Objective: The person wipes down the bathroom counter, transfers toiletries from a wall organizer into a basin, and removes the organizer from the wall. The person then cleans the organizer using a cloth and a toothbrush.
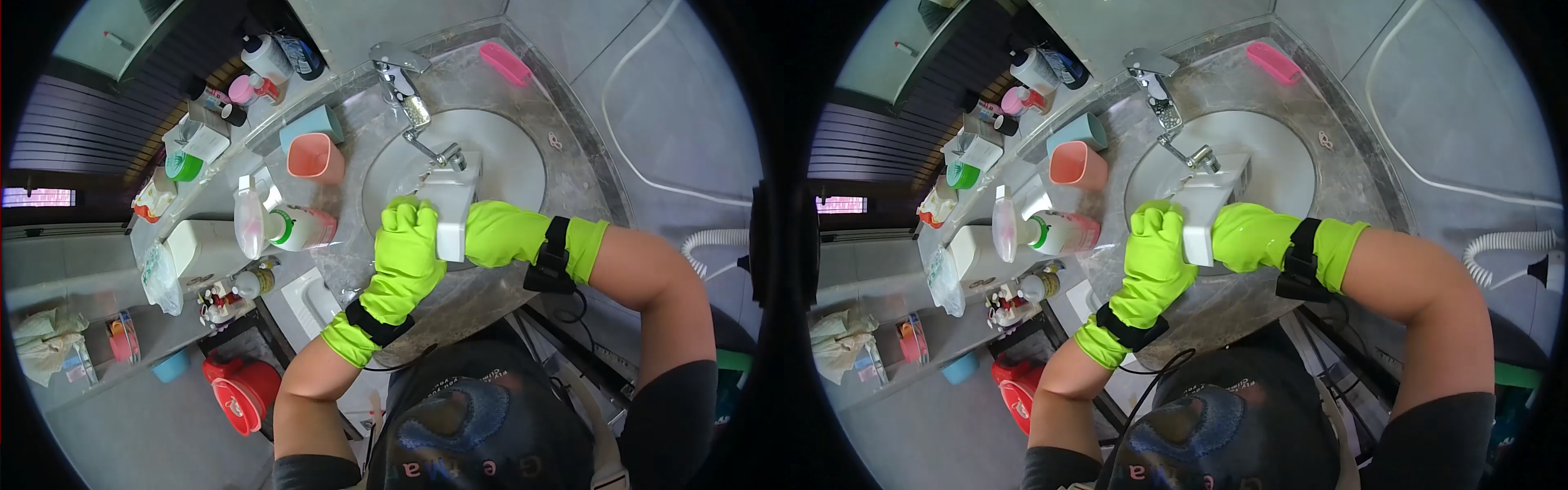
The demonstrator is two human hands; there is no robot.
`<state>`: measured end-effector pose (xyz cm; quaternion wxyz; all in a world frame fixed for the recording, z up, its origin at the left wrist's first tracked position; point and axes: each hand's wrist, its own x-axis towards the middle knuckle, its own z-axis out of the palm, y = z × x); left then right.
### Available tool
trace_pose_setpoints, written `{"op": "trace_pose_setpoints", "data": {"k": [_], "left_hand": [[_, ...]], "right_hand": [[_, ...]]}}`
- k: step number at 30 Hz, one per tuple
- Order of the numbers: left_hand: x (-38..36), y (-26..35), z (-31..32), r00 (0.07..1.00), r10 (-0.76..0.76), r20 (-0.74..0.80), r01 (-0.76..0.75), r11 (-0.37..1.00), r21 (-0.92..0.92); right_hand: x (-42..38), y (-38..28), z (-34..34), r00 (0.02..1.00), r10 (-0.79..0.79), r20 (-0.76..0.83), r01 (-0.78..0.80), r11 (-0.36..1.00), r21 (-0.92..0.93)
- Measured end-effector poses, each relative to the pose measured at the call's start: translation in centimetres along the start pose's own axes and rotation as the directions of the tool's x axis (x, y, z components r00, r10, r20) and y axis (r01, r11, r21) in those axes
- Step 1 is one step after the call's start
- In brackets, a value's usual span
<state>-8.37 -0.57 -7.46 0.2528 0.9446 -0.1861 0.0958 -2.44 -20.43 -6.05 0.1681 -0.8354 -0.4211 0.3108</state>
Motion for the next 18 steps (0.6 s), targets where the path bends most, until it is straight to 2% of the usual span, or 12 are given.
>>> {"op": "trace_pose_setpoints", "data": {"k": [4,7,8,11,13,14,15,17,18], "left_hand": [[-1.3,-0.6,0.8,0.995,0.095,-0.016,-0.095,0.995,0.022],[-2.4,-1.6,1.0,0.991,0.129,-0.02,-0.129,0.992,0.012],[-2.5,-1.6,1.0,0.993,0.116,-0.024,-0.116,0.993,-0.001],[-2.5,-1.1,0.8,0.998,0.065,-0.014,-0.066,0.996,-0.053],[-2.5,-1.0,0.2,1.0,0.019,0.025,-0.017,0.995,-0.097],[-2.3,-0.7,0.2,0.999,0.042,0.011,-0.042,0.997,-0.068],[-2.0,0.0,0.4,0.998,0.067,0.002,-0.067,0.997,-0.041],[-1.8,0.3,0.7,0.995,0.099,-0.012,-0.099,0.995,-0.001],[-1.6,0.0,0.7,0.994,0.112,-0.016,-0.112,0.994,0.013]], "right_hand": [[-1.8,-1.3,1.4,0.998,0.057,-0.011,-0.053,0.976,0.212],[-2.8,-2.6,3.1,0.969,-0.036,-0.244,0.167,0.823,0.543],[-3.0,-2.2,4.4,0.965,-0.053,-0.258,0.202,0.777,0.596],[-3.3,-2.3,4.9,0.935,-0.03,-0.353,0.232,0.805,0.547],[-3.3,-2.6,3.4,0.984,0.004,-0.176,0.041,0.967,0.253],[-3.2,-2.6,3.1,0.994,0.048,-0.094,-0.04,0.996,0.083],[-2.3,-1.1,6.0,0.973,0.149,-0.179,-0.143,0.989,0.047],[-1.7,-0.5,5.7,0.969,0.188,-0.163,-0.159,0.971,0.178],[-1.5,-0.3,6.1,0.953,0.139,-0.269,-0.099,0.983,0.158]]}}
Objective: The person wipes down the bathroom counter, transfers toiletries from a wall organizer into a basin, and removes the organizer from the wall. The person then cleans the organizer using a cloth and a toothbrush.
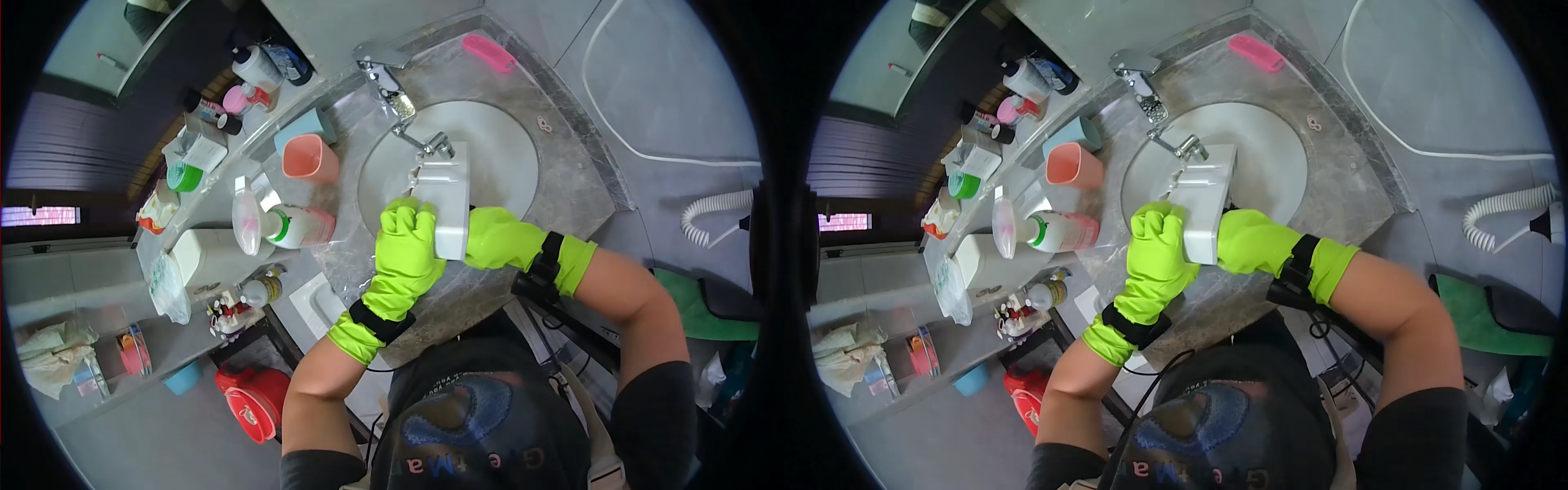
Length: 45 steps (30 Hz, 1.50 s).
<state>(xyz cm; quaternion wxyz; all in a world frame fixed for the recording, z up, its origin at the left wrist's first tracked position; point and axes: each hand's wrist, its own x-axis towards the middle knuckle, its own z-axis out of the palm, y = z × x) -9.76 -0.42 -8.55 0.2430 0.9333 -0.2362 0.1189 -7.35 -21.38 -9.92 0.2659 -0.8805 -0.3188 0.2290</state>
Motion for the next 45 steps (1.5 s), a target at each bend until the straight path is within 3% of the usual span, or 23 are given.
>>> {"op": "trace_pose_setpoints", "data": {"k": [2,5,6,8,11,12,16,17,19,20,23,25,26,29,31,33,35,36,38,39,41,43,45], "left_hand": [[0.2,-0.4,0.5,1.0,0.026,-0.017,-0.026,0.999,0.034],[0.2,-1.5,-0.1,1.0,0.003,0.03,-0.004,1.0,0.01],[0.2,-1.8,-0.5,1.0,-0.019,0.006,0.019,1.0,0.006],[0.1,-1.8,-1.2,0.996,-0.071,-0.049,0.071,0.997,-0.01],[-1.4,-2.3,0.0,0.977,-0.213,-0.018,0.202,0.95,-0.24],[-1.4,-2.2,0.3,0.975,-0.217,0.046,0.22,0.924,-0.313],[-2.3,-3.4,1.0,0.889,-0.432,0.153,0.446,0.744,-0.498],[-2.9,-4.3,1.0,0.851,-0.48,0.215,0.522,0.721,-0.457],[-3.9,-5.1,1.3,0.875,-0.454,0.169,0.481,0.77,-0.42],[-4.4,-5.5,1.3,0.885,-0.442,0.146,0.461,0.794,-0.396],[-5.6,-5.8,1.3,0.91,-0.406,0.08,0.41,0.86,-0.303],[-5.5,-4.9,1.2,0.911,-0.408,0.064,0.409,0.867,-0.285],[-5.8,-4.8,1.5,0.916,-0.398,0.046,0.393,0.871,-0.296],[-6.3,-4.0,1.9,0.905,-0.424,0.024,0.408,0.854,-0.323],[-7.1,-4.2,2.5,0.905,-0.425,0.009,0.403,0.851,-0.336],[-6.9,-3.7,2.3,0.854,-0.52,0.023,0.458,0.729,-0.509],[-5.9,-3.9,2.1,0.815,-0.578,-0.035,0.429,0.644,-0.633],[-5.6,-4.1,1.9,0.812,-0.572,-0.119,0.417,0.71,-0.567],[-4.9,-3.8,0.8,0.757,-0.648,-0.084,0.522,0.678,-0.518],[-4.8,-3.6,0.5,0.726,-0.684,-0.066,0.573,0.656,-0.492],[-6.1,-4.6,1.9,0.762,-0.642,-0.089,0.548,0.712,-0.439],[-6.9,-4.6,2.1,0.766,-0.643,-0.023,0.584,0.71,-0.393],[-7.1,-4.3,2.3,0.771,-0.637,-0.017,0.552,0.68,-0.483]], "right_hand": [[0.1,0.4,1.4,0.974,-0.132,-0.182,0.131,0.991,-0.019],[0.5,-3.4,-3.7,0.964,0.122,0.236,-0.186,0.945,0.27],[0.5,-3.1,-2.5,1.0,-0.002,0.024,-0.006,0.938,0.347],[-0.2,-1.6,1.0,0.891,-0.211,-0.402,0.368,0.854,0.368],[-1.9,0.0,1.7,0.972,-0.08,-0.221,0.191,0.82,0.539],[-2.5,0.1,1.3,0.955,-0.081,-0.286,0.213,0.857,0.469],[-6.5,2.8,-0.4,0.916,0.344,-0.208,-0.107,0.709,0.697],[-7.3,3.7,-1.2,0.898,0.365,-0.245,-0.114,0.732,0.672],[-8.3,4.9,-3.1,0.86,0.401,-0.315,-0.131,0.771,0.623],[-8.6,5.0,-4.7,0.901,0.385,-0.2,-0.166,0.731,0.662],[-7.3,5.9,-9.0,0.919,0.279,-0.278,-0.191,0.933,0.306],[-5.9,10.3,-9.1,0.768,0.133,-0.626,-0.201,0.979,-0.039],[-5.3,11.2,-10.2,0.752,0.207,-0.626,-0.312,0.948,-0.061],[-3.6,11.2,-10.6,0.765,0.111,-0.635,-0.24,0.963,-0.12],[-2.9,12.6,-7.3,0.846,-0.007,-0.533,-0.089,0.984,-0.154],[-2.4,13.3,-5.2,0.912,-0.135,-0.388,0.051,0.975,-0.218],[-0.3,14.5,-3.6,0.997,0.056,-0.043,-0.068,0.933,-0.353],[1.5,13.7,-3.8,0.99,0.127,0.059,-0.097,0.925,-0.367],[4.0,12.5,-4.0,0.932,0.249,0.265,-0.142,0.92,-0.365],[4.3,13.4,-2.5,0.94,0.21,0.267,-0.059,0.874,-0.481],[6.5,15.2,-0.6,0.933,0.196,0.303,-0.05,0.902,-0.429],[5.3,14.8,-0.8,0.977,0.094,0.191,-0.06,0.982,-0.18],[4.2,13.3,-3.2,0.973,0.149,0.174,-0.159,0.986,0.043]]}}
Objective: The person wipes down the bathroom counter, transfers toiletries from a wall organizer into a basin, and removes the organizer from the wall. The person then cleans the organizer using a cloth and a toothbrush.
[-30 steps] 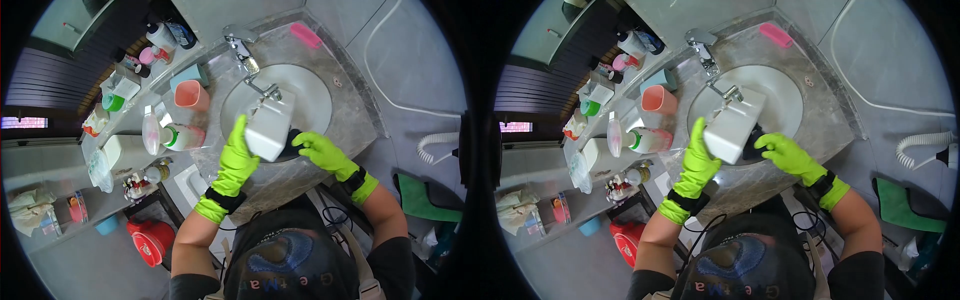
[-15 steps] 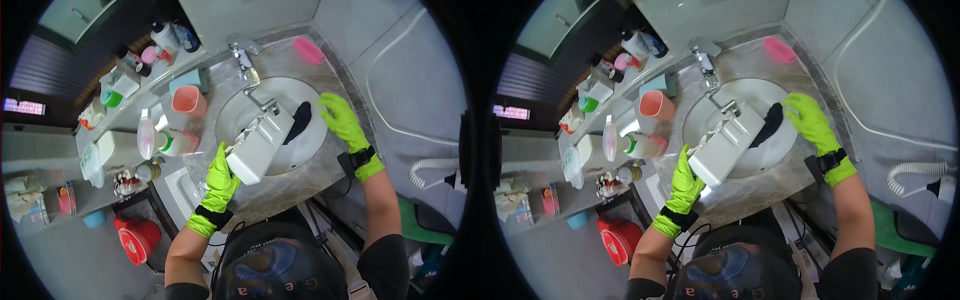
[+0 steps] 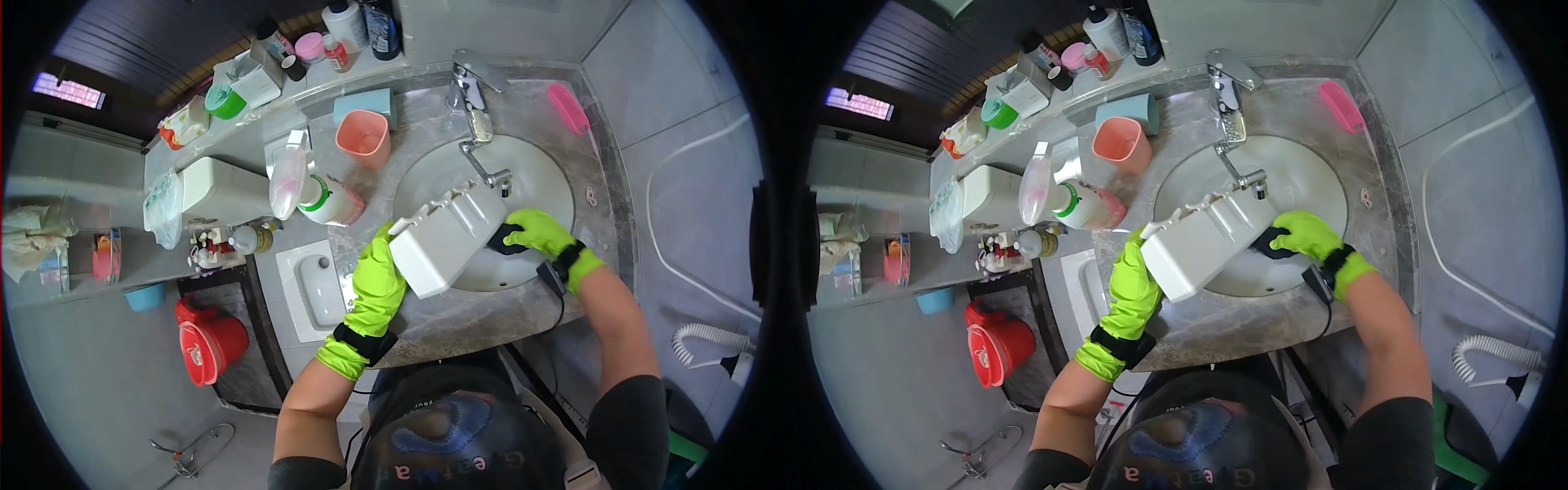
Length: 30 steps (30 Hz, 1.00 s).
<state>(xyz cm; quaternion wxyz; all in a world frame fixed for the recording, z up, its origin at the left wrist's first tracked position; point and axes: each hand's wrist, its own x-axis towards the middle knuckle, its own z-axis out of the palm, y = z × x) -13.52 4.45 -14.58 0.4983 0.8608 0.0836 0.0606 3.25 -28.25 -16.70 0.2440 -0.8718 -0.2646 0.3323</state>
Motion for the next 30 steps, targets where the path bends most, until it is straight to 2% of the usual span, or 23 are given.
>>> {"op": "trace_pose_setpoints", "data": {"k": [1,2,3,5,8,10,11,12,14,15,16,17,18,20,21,23,26,28,29,30], "left_hand": [[-0.2,-1.0,0.6,1.0,-0.021,-0.005,0.021,0.998,-0.063],[-0.5,-1.3,0.9,0.999,-0.039,-0.003,0.038,0.997,-0.066],[-0.8,-1.6,1.3,0.998,-0.056,0.0,0.056,0.996,-0.07],[-0.7,-1.4,1.4,0.998,-0.063,0.022,0.062,0.997,0.05],[-1.2,-3.0,2.7,0.993,-0.118,0.03,0.121,0.985,-0.123],[-1.6,-2.8,3.3,0.991,-0.131,0.041,0.136,0.975,-0.178],[-1.4,-1.8,2.7,0.997,0.011,0.07,-0.021,0.989,0.143],[-1.2,-0.8,2.1,0.983,0.153,0.098,-0.181,0.878,0.444],[-1.5,-2.5,2.9,0.995,0.089,0.046,-0.098,0.969,0.229],[-2.0,-3.7,3.4,0.998,0.047,0.028,-0.05,0.992,0.116],[-2.0,-3.4,3.0,0.998,0.06,0.02,-0.062,0.992,0.107],[-1.9,-3.0,2.6,0.997,0.073,0.011,-0.073,0.992,0.098],[-1.7,-1.3,1.8,0.99,0.138,0.019,-0.139,0.972,0.19],[-1.5,-0.4,1.3,0.985,0.166,0.043,-0.172,0.944,0.282],[-1.2,-0.2,1.3,0.981,0.188,0.058,-0.196,0.926,0.323],[-1.2,-1.0,1.9,0.986,0.162,0.023,-0.163,0.96,0.228],[-1.7,-2.1,2.5,0.999,0.032,0.024,-0.032,0.999,0.002],[-1.1,-2.0,2.3,0.997,-0.061,0.043,0.067,0.984,-0.163],[-0.9,-1.4,1.8,0.993,-0.105,0.054,0.115,0.965,-0.236],[-0.9,-1.2,1.4,0.986,-0.148,0.071,0.163,0.938,-0.306]], "right_hand": [[-1.9,-2.8,-1.6,0.99,0.133,-0.052,-0.116,0.962,0.246],[-3.9,-5.6,-2.5,0.96,0.274,-0.065,-0.21,0.851,0.481],[-4.9,-6.3,-2.7,0.972,0.23,-0.056,-0.149,0.777,0.611],[-6.4,-7.3,-2.8,0.987,0.146,-0.07,-0.023,0.556,0.831],[-8.2,-13.3,-3.1,0.968,0.144,-0.205,0.146,0.339,0.929],[-6.8,-13.6,0.2,0.856,-0.177,-0.485,0.49,0.573,0.657],[-6.1,-15.5,0.6,0.77,-0.373,-0.517,0.624,0.606,0.493],[-5.3,-17.0,0.7,0.719,-0.517,-0.465,0.655,0.728,0.202],[-3.7,-17.7,1.8,0.736,-0.485,-0.472,0.588,0.804,0.09],[-2.6,-16.2,3.1,0.747,-0.417,-0.518,0.539,0.836,0.105],[-0.9,-14.0,4.3,0.749,-0.351,-0.562,0.493,0.862,0.118],[0.1,-12.2,4.8,0.718,-0.272,-0.641,0.39,0.92,0.046],[0.9,-9.9,4.5,0.776,-0.175,-0.607,0.279,0.957,0.08],[1.9,-6.2,3.4,0.852,0.026,-0.523,0.045,0.991,0.122],[1.7,-6.3,3.4,0.848,-0.013,-0.53,0.105,0.984,0.145],[1.0,-6.7,3.5,0.84,-0.103,-0.533,0.23,0.957,0.178],[-1.4,-12.8,4.4,0.839,-0.079,-0.538,0.337,0.853,0.4],[-3.1,-15.6,4.6,0.727,-0.348,-0.592,0.575,0.78,0.249],[-3.9,-17.2,4.1,0.785,-0.369,-0.497,0.582,0.714,0.39],[-4.3,-17.5,4.0,0.83,-0.357,-0.429,0.52,0.774,0.361]]}}
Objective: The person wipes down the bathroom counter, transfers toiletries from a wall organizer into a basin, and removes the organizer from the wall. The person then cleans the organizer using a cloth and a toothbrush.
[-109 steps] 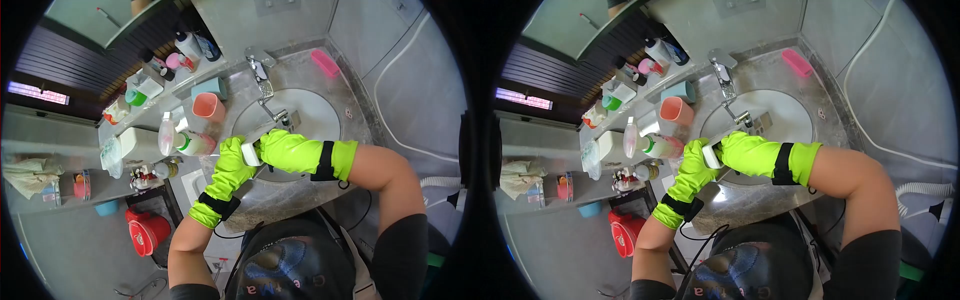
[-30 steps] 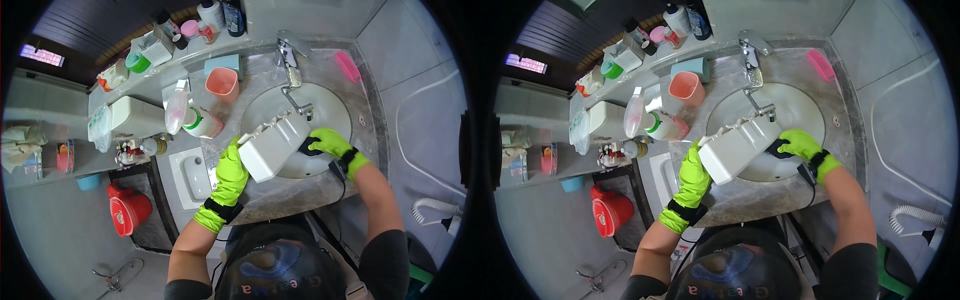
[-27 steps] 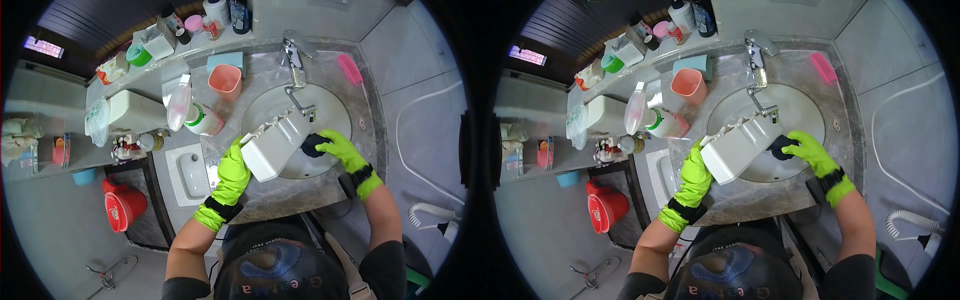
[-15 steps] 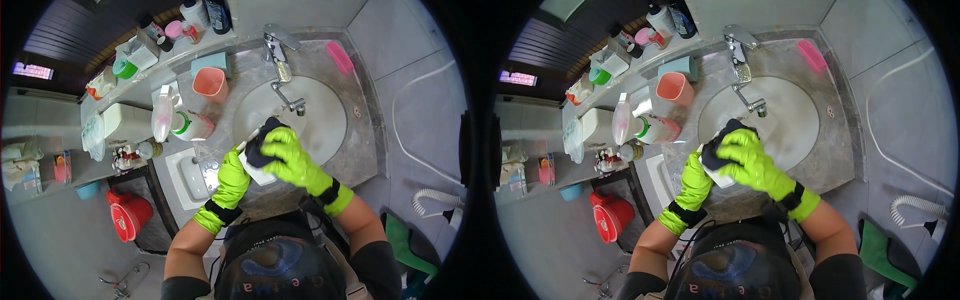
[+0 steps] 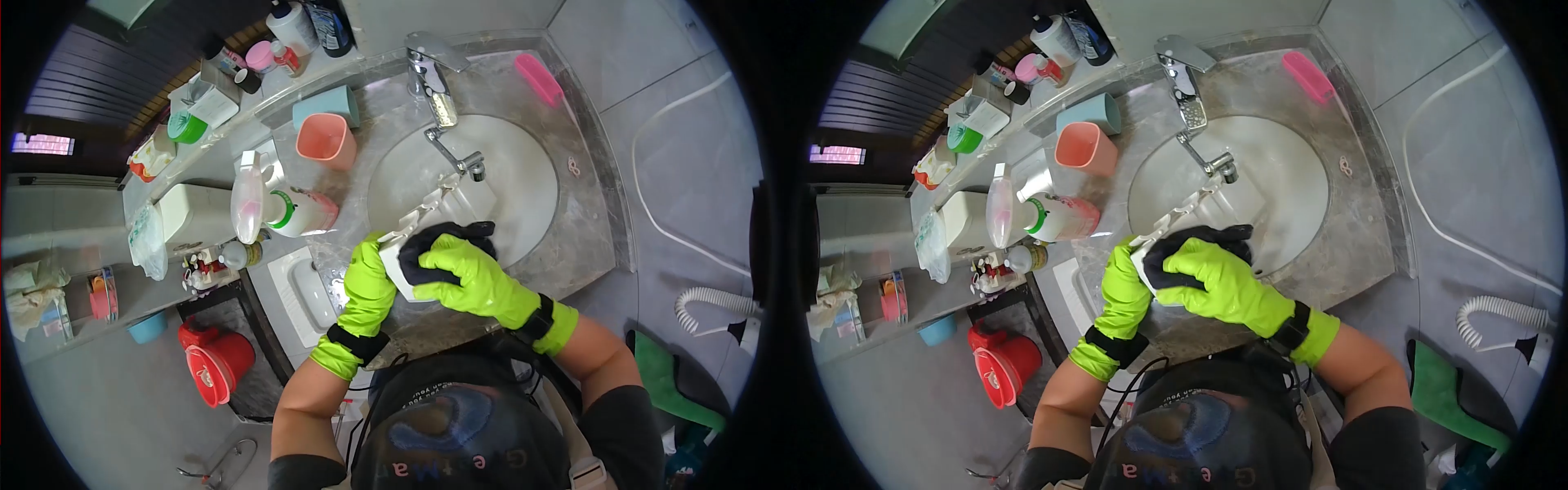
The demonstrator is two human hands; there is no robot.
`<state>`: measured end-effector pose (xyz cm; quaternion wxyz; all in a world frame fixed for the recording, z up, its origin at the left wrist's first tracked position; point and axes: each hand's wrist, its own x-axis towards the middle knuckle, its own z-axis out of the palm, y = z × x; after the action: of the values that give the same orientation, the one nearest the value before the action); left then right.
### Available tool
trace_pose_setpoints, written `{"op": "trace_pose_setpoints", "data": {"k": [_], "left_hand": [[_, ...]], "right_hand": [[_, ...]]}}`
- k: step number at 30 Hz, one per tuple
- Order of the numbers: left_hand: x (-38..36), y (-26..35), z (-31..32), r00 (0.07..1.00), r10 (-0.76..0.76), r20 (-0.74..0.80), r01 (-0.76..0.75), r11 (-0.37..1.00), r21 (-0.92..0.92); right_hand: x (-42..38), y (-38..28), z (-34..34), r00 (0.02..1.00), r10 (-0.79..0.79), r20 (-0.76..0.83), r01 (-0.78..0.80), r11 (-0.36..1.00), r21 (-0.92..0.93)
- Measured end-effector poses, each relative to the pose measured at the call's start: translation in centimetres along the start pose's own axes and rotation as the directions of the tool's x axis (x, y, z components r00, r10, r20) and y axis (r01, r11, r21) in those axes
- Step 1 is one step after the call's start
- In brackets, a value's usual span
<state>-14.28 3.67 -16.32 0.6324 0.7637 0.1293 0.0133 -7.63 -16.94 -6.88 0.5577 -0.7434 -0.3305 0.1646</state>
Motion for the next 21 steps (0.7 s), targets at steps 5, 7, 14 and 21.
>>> {"op": "trace_pose_setpoints", "data": {"k": [5,7,14,21], "left_hand": [[0.8,0.6,-0.2,0.998,0.05,0.044,-0.055,0.99,0.129],[0.8,2.2,-0.3,0.998,0.024,0.051,-0.033,0.981,0.192],[0.3,0.8,-0.2,0.99,0.12,0.069,-0.135,0.946,0.294],[0.7,6.1,0.7,0.847,0.427,0.318,-0.532,0.686,0.497]], "right_hand": [[1.2,11.0,-3.5,0.948,0.171,-0.27,-0.229,0.953,-0.2],[2.4,13.0,-6.6,0.838,0.505,-0.206,-0.524,0.851,-0.046],[1.6,21.1,-8.5,0.89,0.366,-0.27,-0.42,0.89,-0.176],[1.1,6.6,-4.7,0.924,0.293,-0.245,-0.232,0.94,0.25]]}}
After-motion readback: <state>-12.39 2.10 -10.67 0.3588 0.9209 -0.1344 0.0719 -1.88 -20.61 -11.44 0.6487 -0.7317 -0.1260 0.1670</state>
